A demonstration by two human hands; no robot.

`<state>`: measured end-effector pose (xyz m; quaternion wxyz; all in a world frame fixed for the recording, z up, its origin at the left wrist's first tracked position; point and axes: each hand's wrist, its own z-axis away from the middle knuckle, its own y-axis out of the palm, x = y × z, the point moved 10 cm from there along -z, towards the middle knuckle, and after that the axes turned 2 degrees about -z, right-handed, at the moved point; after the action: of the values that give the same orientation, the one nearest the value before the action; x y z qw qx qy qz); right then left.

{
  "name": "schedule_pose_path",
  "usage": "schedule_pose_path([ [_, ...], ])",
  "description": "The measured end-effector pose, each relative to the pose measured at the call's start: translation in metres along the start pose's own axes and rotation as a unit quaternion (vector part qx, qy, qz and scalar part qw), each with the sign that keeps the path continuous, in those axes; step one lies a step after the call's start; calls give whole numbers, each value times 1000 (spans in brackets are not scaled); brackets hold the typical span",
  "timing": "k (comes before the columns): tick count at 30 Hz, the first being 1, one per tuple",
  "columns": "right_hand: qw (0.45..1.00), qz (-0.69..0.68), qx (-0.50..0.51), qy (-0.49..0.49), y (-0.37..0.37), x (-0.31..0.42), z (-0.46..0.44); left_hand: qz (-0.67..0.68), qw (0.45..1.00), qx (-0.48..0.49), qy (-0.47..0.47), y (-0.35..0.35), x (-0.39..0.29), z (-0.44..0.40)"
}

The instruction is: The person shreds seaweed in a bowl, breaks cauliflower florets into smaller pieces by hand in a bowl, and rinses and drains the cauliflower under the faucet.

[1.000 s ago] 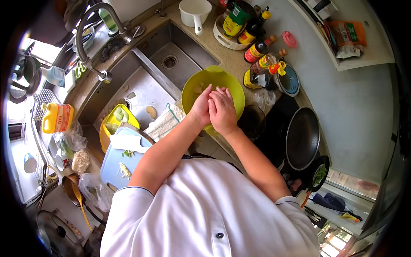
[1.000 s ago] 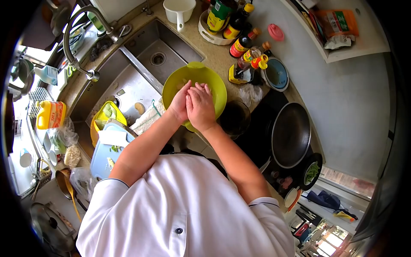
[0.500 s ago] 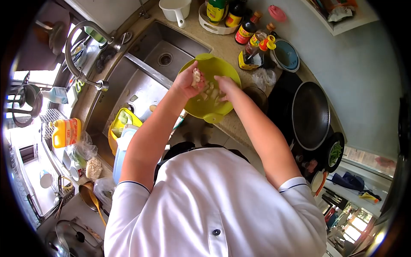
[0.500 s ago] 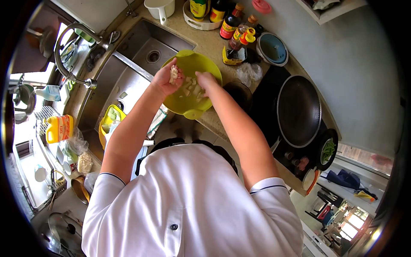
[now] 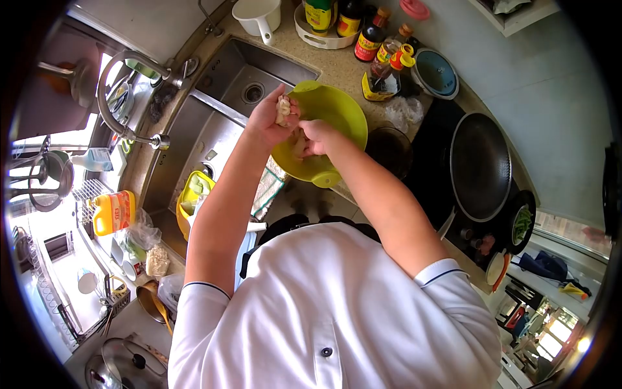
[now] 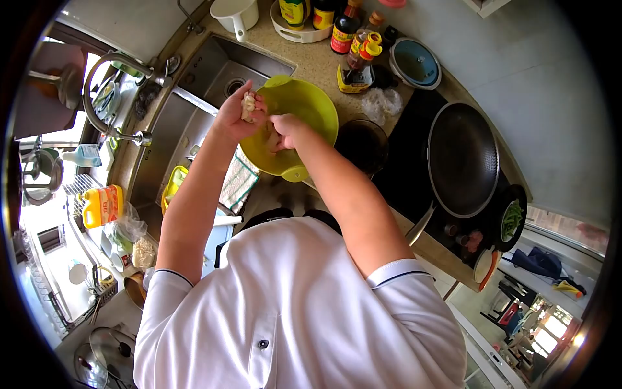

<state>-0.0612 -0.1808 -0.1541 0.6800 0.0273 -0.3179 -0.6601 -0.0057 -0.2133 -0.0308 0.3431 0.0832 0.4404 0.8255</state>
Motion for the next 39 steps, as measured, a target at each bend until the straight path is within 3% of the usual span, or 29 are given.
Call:
schedule_pose_path([
  [4, 995, -72, 22, -59, 14, 14, -12, 25, 1000, 5, 2, 2, -7, 3],
  [6, 982, -147, -17, -119, 12, 27, -11, 31, 1000, 3, 2, 1, -9, 5],
  [10, 970, -193, -87, -121, -5, 32, -2, 24, 999, 17, 19, -1, -17, 9],
  [13, 974, -112, -142, -135, -28, 37, 18, 35, 999, 22, 14, -5, -17, 11],
  [15, 943, -46, -296, -143, -58, 49, 53, 34, 999, 11, 14, -7, -17, 12],
  [16, 943, -43, -296, -142, -75, 46, 37, 31, 999, -1, 11, -10, -15, 13],
  [17, 917, 66, -351, -178, -106, 51, 13, 33, 999, -1, 12, -10, -15, 14],
  [19, 875, 174, -399, -210, -97, 70, 29, 34, 999, -15, 8, -12, -12, 16],
  [21, 905, -9, -386, -177, -75, 64, 44, 33, 999, -16, 13, -15, -11, 17],
  [22, 905, -9, -386, -177, -68, 64, 39, 31, 999, -16, 19, -17, -11, 17],
  [24, 907, -207, -324, -171, -55, 55, 19, 34, 999, -25, 16, -22, -9, 18],
  [25, 907, -208, -323, -171, -61, 53, 5, 37, 999, -32, 13, -26, -8, 19],
  [27, 933, -307, -120, -147, -30, 53, -27, 39, 998, -39, 16, -34, -4, 20],
  [33, 951, -267, 63, -144, 13, 74, 41, 45, 997, -50, 42, -53, 16, 16],
  [35, 962, -211, 63, -158, 25, 85, 81, 34, 997, -57, 32, -55, 30, 11],
  [37, 970, -37, -17, -241, 28, 100, 118, 26, 998, -32, 50, -48, 40, 2],
  [38, 944, 42, -56, -321, 27, 109, 128, 19, 998, -32, 59, -37, 45, 0],
  [39, 944, 47, -55, -322, 29, 105, 135, 10, 997, -33, 67, -28, 48, 0],
])
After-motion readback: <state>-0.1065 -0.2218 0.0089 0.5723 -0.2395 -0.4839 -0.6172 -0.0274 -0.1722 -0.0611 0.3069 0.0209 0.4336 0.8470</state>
